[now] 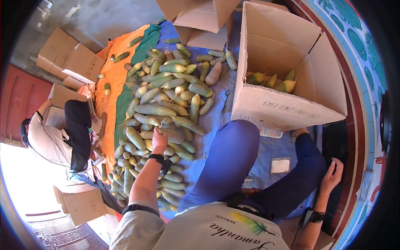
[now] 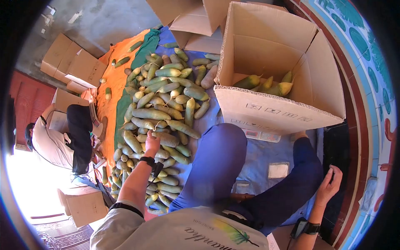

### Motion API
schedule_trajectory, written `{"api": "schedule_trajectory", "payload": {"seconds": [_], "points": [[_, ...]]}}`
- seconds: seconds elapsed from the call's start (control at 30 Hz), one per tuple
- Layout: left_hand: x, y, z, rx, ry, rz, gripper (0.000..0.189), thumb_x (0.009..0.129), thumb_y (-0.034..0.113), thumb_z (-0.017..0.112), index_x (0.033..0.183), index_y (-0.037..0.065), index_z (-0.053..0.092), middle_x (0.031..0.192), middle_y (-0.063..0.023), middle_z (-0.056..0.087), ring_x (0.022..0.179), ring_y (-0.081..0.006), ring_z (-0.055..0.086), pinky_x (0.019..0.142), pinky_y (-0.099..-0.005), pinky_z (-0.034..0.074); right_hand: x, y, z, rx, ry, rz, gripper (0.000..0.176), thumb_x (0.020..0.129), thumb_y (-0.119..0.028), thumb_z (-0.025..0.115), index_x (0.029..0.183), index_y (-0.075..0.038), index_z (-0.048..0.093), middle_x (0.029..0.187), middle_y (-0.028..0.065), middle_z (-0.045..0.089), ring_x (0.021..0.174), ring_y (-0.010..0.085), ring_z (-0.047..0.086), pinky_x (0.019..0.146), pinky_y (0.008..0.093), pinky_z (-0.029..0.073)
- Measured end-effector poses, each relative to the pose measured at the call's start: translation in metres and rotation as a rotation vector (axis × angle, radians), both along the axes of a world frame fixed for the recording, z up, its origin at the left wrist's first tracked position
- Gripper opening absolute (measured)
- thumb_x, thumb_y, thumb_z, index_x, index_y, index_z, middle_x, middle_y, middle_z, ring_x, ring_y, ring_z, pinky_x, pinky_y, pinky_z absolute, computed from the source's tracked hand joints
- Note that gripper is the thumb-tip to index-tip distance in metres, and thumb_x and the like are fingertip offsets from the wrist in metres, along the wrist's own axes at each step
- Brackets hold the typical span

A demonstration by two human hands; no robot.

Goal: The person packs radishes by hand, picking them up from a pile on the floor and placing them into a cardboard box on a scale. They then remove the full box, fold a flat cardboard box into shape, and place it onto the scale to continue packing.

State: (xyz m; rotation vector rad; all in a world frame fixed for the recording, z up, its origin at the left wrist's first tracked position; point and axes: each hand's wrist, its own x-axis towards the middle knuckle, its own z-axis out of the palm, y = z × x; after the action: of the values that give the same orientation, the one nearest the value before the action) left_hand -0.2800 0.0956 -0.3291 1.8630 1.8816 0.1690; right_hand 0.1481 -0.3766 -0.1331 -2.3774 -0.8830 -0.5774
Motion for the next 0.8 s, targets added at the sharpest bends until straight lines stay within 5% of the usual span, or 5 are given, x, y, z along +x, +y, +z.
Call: {"api": "schedule_trajectory", "payload": {"seconds": [0.17,0.3,0.4,0.57,0.8], "points": [[0.005,0.026,-0.009,-0.060,0.190,-0.025,0.066,0.076,0.023,0.061,0.134,0.015,0.031,0.106,-0.0230,0.058,0.099,-0.0372,0.056,0.085,-0.0451,0.045,-0.008,0.032,-0.007,-0.096,-0.044,0.088,0.009,0.081,0.002,0.052,0.089,0.001,0.056,0.087,0.0153,0.057,0.083,0.0309,0.055,0.077,0.0365,0.043],[-0.034,0.067,-0.084,-0.051,0.459,-0.429,0.032,0.084,0.022,0.049,0.113,0.009,0.055,0.107,-0.0177,0.059,0.098,-0.0328,0.057,0.084,-0.0429,0.046,-0.009,0.037,-0.002,-0.113,-0.054,0.097,0.009,0.078,0.003,0.053,0.086,0.001,0.055,0.085,0.0156,0.056,0.081,0.0326,0.054,0.076,0.0386,0.043],[0.012,0.041,-0.005,-0.097,0.666,-0.393,0.021,0.086,0.013,0.047,0.101,0.009,0.061,0.109,-0.0090,0.058,0.095,-0.0238,0.060,0.081,-0.0352,0.050,-0.013,0.040,0.002,-0.139,-0.047,0.109,0.009,0.076,0.003,0.053,0.085,0.001,0.054,0.083,0.0154,0.055,0.080,0.0324,0.054,0.074,0.0388,0.043],[-0.047,0.058,-0.043,0.316,0.544,-0.526,0.017,0.077,0.019,0.058,0.089,0.007,0.058,0.095,-0.0117,0.060,0.084,-0.0297,0.060,0.072,-0.0383,0.051,-0.015,0.040,0.003,-0.101,-0.054,0.092,0.010,0.074,0.004,0.055,0.083,0.001,0.053,0.081,0.0153,0.055,0.078,0.0325,0.053,0.073,0.0397,0.042],[-0.055,0.078,0.048,0.466,-0.068,-0.297,0.025,0.086,0.019,0.041,0.069,0.003,0.051,0.067,-0.0131,0.054,0.060,-0.0301,0.054,0.053,-0.0411,0.041,-0.018,0.037,0.001,-0.082,-0.053,0.121,0.008,0.075,0.004,0.054,0.083,0.001,0.054,0.081,0.0154,0.055,0.078,0.0327,0.053,0.072,0.0397,0.042]]}}
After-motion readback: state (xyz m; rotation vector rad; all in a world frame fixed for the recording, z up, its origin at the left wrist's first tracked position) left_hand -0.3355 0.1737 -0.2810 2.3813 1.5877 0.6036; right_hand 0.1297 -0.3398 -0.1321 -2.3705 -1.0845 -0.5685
